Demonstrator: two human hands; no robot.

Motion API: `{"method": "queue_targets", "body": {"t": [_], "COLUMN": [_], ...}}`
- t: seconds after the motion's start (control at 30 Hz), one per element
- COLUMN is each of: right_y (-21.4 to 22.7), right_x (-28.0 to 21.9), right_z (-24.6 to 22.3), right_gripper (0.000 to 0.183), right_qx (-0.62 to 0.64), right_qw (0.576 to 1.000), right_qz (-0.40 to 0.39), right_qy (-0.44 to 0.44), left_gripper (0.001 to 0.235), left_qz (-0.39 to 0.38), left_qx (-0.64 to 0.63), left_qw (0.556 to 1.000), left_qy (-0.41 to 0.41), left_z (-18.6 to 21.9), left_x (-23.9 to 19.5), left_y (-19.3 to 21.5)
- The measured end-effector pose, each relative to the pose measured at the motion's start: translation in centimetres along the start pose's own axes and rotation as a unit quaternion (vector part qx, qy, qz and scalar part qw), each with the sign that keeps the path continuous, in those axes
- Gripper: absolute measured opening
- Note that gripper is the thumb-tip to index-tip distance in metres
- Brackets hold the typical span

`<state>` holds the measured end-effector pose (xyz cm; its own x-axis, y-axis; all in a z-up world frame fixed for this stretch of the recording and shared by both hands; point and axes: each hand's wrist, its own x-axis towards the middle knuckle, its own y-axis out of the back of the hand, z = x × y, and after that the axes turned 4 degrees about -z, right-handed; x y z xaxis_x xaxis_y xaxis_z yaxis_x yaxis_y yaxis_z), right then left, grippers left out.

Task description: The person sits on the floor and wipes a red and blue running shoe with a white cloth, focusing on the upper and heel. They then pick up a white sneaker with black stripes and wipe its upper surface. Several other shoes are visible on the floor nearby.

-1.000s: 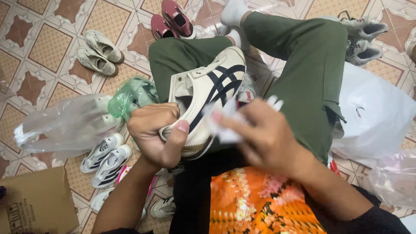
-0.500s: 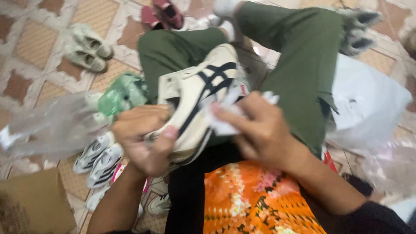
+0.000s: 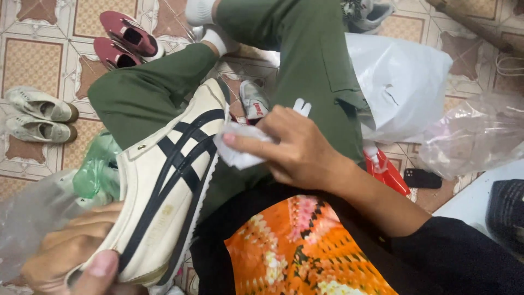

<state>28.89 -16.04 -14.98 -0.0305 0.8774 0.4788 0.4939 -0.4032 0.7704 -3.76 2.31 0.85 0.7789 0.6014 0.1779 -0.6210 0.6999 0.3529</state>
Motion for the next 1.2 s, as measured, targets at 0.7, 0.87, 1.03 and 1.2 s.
{"method": "queue_targets", "body": {"t": [0.7,0.87,1.03,1.2], "right_y": [1.9,1.8,2.0,2.2], "right_x": [0.7,1.3,1.2,1.1], "right_z": [-2.3,-4.8,-5.3,-6.3], "right_gripper": [0.057,0.052,0.052,0.043], "right_qx": [0.111,0.176,0.196,0.216], "right_qw": [0.993,0.984,0.979,0.975], "right_qz": [0.002,-0.015,-0.045,-0.059], "right_qy": [-0.048,-0.018,-0.014,-0.009], "left_gripper": [0.039,0.047,0.052,0.053], "left_qz": [0.090,0.104,0.094,0.094], "left_qx": [-0.110,-0.091,-0.056,-0.054], "left_qw": [0.984,0.977,0.975,0.977], "left_qy": [-0.105,-0.165,-0.193,-0.184], "left_z": [-1.6,-4.6,-2.1,-1.0], "left_x": [3.9,3.2,5.2,5.6], "left_y": [-5.0,-5.8,-6.3,-6.3]}}
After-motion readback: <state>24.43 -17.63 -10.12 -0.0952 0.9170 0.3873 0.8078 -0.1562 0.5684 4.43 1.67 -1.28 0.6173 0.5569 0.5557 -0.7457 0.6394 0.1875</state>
